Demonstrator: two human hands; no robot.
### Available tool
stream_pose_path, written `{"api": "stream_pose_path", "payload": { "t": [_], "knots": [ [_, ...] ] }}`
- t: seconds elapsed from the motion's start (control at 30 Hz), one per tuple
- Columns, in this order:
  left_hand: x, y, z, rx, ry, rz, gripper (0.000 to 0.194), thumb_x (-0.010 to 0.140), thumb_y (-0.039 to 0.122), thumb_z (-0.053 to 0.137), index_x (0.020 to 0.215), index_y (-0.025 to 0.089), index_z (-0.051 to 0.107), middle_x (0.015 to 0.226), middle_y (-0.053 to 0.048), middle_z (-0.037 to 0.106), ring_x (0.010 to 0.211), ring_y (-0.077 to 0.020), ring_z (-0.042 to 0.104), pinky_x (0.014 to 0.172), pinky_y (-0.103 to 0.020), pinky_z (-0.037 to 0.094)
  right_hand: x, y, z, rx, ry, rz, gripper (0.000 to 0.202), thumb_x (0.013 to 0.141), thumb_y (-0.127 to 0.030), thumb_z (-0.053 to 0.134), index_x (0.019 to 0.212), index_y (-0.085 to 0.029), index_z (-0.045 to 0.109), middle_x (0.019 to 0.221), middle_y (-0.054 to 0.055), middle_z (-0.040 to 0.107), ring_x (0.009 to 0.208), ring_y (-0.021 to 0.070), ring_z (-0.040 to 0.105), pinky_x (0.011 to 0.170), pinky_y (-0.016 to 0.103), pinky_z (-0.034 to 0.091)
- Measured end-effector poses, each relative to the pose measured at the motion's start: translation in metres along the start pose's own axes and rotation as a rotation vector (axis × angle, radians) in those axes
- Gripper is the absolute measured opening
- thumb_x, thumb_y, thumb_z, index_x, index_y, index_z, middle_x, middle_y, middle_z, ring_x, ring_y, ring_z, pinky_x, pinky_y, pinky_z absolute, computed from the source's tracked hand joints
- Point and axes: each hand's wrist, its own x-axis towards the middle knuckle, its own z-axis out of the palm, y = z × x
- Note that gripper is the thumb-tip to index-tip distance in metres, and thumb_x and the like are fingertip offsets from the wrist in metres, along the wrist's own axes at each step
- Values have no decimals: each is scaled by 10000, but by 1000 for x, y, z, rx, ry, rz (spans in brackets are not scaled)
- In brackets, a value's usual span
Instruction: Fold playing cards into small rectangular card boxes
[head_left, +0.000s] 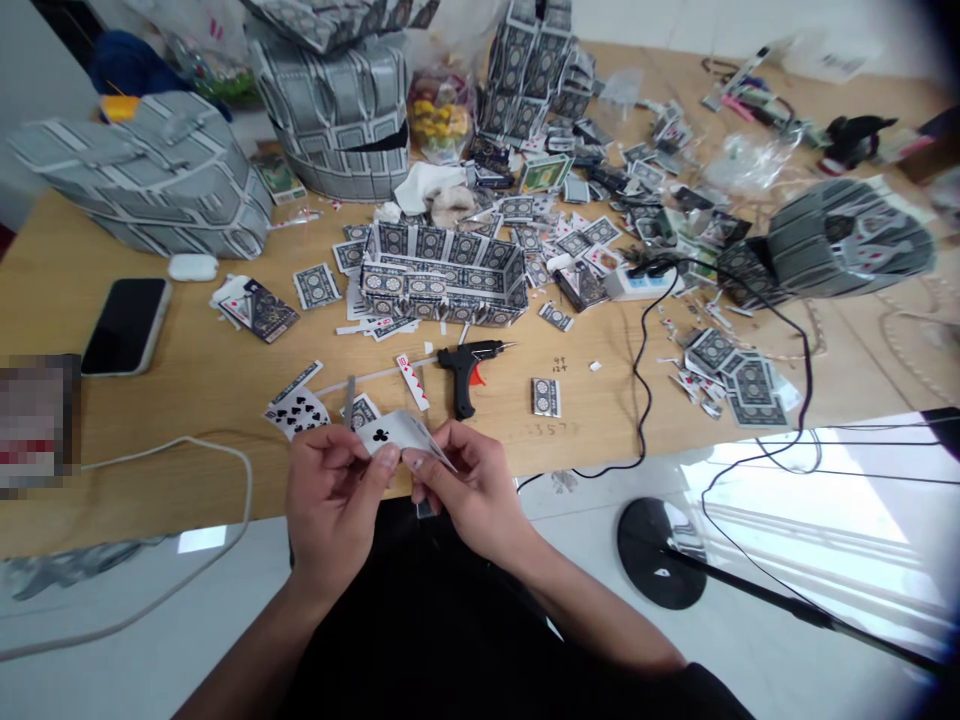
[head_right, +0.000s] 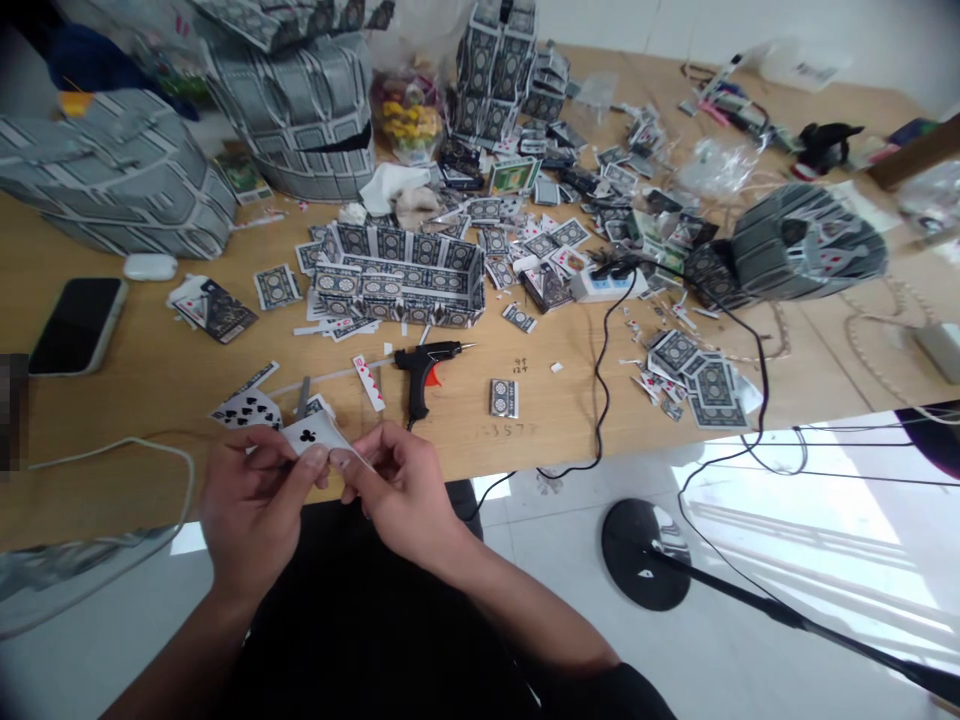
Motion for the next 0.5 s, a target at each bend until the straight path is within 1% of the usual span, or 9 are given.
{"api": "stream_pose_path", "payload": {
  "t": [0.03,0.1,0.17,0.2,0.23,0.3,0.4,0.5],
  "knots": [
    [-1,-2,0,-30,-1,-3,339,922,283,887,1058,230,581,797,49,696,625,-114,709,607,-199,601,0,0,0,1,1,-2,462,852,-550,918,813,-215,602,625,-23,694,471,101,533,463,221,415],
    [-2,-4,-2,-113,-28,3,297,986,326,824,1129,242,578,823,40,695,671,-126,708,697,-247,631,1,-1,0,2,2,-11,461,889,-569,880,815,-212,599,625,-16,700,464,98,527,459,222,407],
    [-1,-3,-3,-168,-109,-2,213,1044,364,743,1154,241,608,847,14,699,740,-144,705,774,-280,634,2,-2,-1,10,0,-19,472,912,-593,849,812,-210,592,627,-11,704,457,95,516,455,225,397],
    [0,-1,-4,-166,-160,-12,182,1054,378,721,1129,235,636,851,1,697,759,-152,700,775,-283,628,2,-3,-1,16,-4,-19,482,911,-602,847,808,-211,586,625,-11,703,455,94,513,454,227,393],
    [1,2,-4,-144,-209,-20,171,1054,389,715,1085,228,665,845,-9,695,760,-159,693,749,-276,619,3,-3,-1,26,-10,-16,493,902,-610,853,802,-212,580,622,-12,700,455,94,513,454,229,391],
    [3,8,-4,-66,-286,-18,206,1050,406,714,968,218,699,784,-13,686,700,-159,669,657,-255,588,3,-5,-1,46,-28,-6,514,880,-625,868,790,-213,574,618,-15,692,459,95,518,454,232,393],
    [6,14,-3,23,-300,19,272,1051,421,709,873,216,712,678,2,646,586,-147,608,554,-239,541,3,-6,0,61,-52,9,513,875,-632,866,788,-213,583,619,-19,679,472,100,523,464,241,396],
    [5,12,-4,61,-299,4,291,1053,431,702,864,210,718,652,5,634,550,-142,579,518,-232,515,2,-6,0,50,-65,21,493,880,-619,863,804,-214,593,620,-21,676,478,104,514,471,250,387]
  ]
}}
